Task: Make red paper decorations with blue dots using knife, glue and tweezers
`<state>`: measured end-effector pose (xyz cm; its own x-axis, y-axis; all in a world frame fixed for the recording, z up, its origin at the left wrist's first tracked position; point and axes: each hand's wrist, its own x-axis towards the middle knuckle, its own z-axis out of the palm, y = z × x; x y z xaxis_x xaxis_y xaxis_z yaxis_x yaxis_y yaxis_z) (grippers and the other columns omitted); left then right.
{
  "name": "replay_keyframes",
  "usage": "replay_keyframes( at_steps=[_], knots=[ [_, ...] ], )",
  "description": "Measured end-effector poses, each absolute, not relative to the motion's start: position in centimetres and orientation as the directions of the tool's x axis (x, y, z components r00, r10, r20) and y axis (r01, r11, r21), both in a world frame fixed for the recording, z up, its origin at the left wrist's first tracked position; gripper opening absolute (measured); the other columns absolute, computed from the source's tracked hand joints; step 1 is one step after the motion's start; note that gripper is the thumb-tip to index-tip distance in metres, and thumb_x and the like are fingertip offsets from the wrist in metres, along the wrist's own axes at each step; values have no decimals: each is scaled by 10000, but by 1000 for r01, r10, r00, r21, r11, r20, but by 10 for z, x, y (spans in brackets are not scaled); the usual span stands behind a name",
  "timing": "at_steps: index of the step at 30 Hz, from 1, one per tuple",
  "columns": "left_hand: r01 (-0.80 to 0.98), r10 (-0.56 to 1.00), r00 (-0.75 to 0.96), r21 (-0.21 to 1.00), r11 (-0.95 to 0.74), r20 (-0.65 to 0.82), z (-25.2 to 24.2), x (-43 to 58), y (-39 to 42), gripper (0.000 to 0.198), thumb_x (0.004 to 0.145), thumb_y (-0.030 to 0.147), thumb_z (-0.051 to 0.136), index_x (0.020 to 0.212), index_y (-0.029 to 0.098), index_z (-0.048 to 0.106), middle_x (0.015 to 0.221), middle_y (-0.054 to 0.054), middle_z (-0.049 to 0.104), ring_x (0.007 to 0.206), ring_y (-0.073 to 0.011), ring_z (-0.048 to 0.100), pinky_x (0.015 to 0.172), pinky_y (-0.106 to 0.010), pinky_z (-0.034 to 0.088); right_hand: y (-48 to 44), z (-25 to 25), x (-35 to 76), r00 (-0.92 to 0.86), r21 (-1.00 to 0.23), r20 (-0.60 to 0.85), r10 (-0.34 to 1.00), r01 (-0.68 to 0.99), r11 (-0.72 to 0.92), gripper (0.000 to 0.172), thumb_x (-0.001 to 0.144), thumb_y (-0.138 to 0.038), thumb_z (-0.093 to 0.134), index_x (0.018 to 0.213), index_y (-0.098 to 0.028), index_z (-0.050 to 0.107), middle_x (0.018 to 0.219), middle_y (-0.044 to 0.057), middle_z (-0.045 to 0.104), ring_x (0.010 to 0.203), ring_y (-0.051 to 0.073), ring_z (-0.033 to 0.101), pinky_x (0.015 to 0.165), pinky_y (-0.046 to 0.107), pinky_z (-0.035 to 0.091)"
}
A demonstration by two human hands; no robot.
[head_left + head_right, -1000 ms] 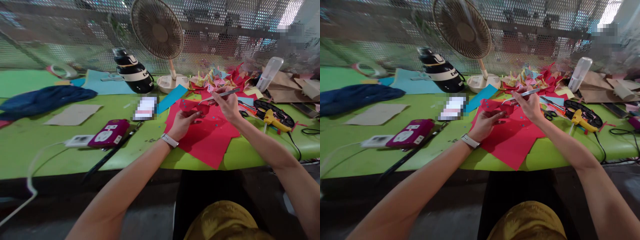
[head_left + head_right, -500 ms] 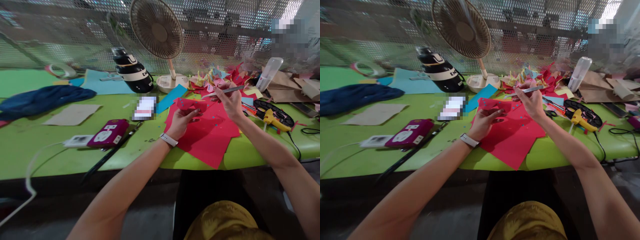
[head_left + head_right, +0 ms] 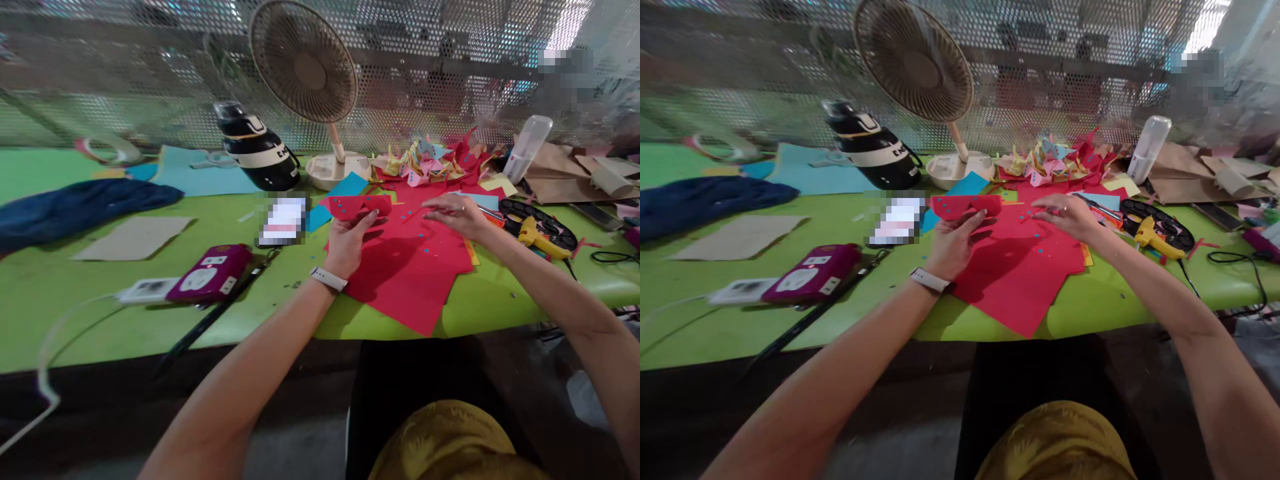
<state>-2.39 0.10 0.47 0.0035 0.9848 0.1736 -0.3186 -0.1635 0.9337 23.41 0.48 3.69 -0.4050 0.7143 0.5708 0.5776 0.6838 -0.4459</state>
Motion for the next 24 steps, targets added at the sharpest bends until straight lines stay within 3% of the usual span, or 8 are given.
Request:
replay_keyframes(
  at_steps=[4, 8, 12, 16, 18, 21, 24],
  knots=[
    [-318, 987, 14, 936, -149, 162, 7, -23, -1, 353, 636, 392, 876, 874, 170, 739, 882, -68, 777, 828, -227, 758, 658, -279, 593, -10, 17, 268, -611, -142, 401, 682, 694, 706, 240, 953, -246, 593, 1137, -221, 745, 1153, 97, 762, 1102, 231, 710, 899, 357, 585],
    [-323, 988, 45, 938, -124, 146, 3, -23, 2, 351, 626, 394, 886, 853, 161, 755, 838, -68, 774, 845, -236, 759, 679, -292, 605, -17, 7, 290, -643, -70, 299, 705, 722, 688, 348, 922, -128, 538, 1204, -222, 717, 1223, 90, 742, 1189, 234, 680, 975, 399, 580],
    [-290, 987, 77, 950, -116, 144, -3, -23, 5, 374, 631, 418, 887, 861, 150, 764, 846, -90, 782, 887, -255, 759, 742, -328, 623, -32, 8, 303, -573, -46, 291, 766, 791, 610, 556, 832, 6, 472, 1283, -243, 680, 1330, 68, 688, 1233, 236, 655, 1020, 418, 557],
    [-291, 982, 67, 945, -148, 174, -5, -22, 5, 403, 643, 424, 876, 920, 154, 763, 898, -94, 789, 902, -258, 759, 752, -345, 631, -71, 29, 323, -365, -29, 374, 853, 914, 404, 443, 920, -98, 453, 1287, -202, 679, 1340, 98, 680, 1248, 252, 638, 1087, 446, 495],
    [-297, 980, 63, 941, -163, 190, -5, -22, 5, 399, 647, 413, 873, 938, 165, 757, 935, -88, 789, 894, -255, 760, 729, -343, 634, -95, 43, 338, -142, -27, 375, 916, 986, 164, 434, 961, -207, 467, 1364, -152, 617, 1400, 137, 632, 1303, 262, 588, 1117, 413, 444],
    [-300, 980, 78, 942, -152, 183, -5, -21, 6, 372, 649, 400, 872, 917, 170, 755, 936, -91, 789, 876, -256, 762, 705, -342, 637, -122, 54, 361, 182, 76, 236, 955, 976, -204, 590, 913, -355, 559, 1438, -90, 513, 1445, 218, 564, 1280, 333, 573, 987, 408, 468],
    [-297, 979, 100, 945, -139, 176, -6, -20, 7, 366, 652, 406, 871, 899, 161, 756, 903, -98, 790, 886, -265, 763, 723, -354, 639, -129, 50, 378, 264, 198, 103, 959, 939, -280, 468, 894, -337, 538, 1300, -116, 609, 1346, 195, 627, 1174, 317, 615, 880, 374, 448]
  ],
)
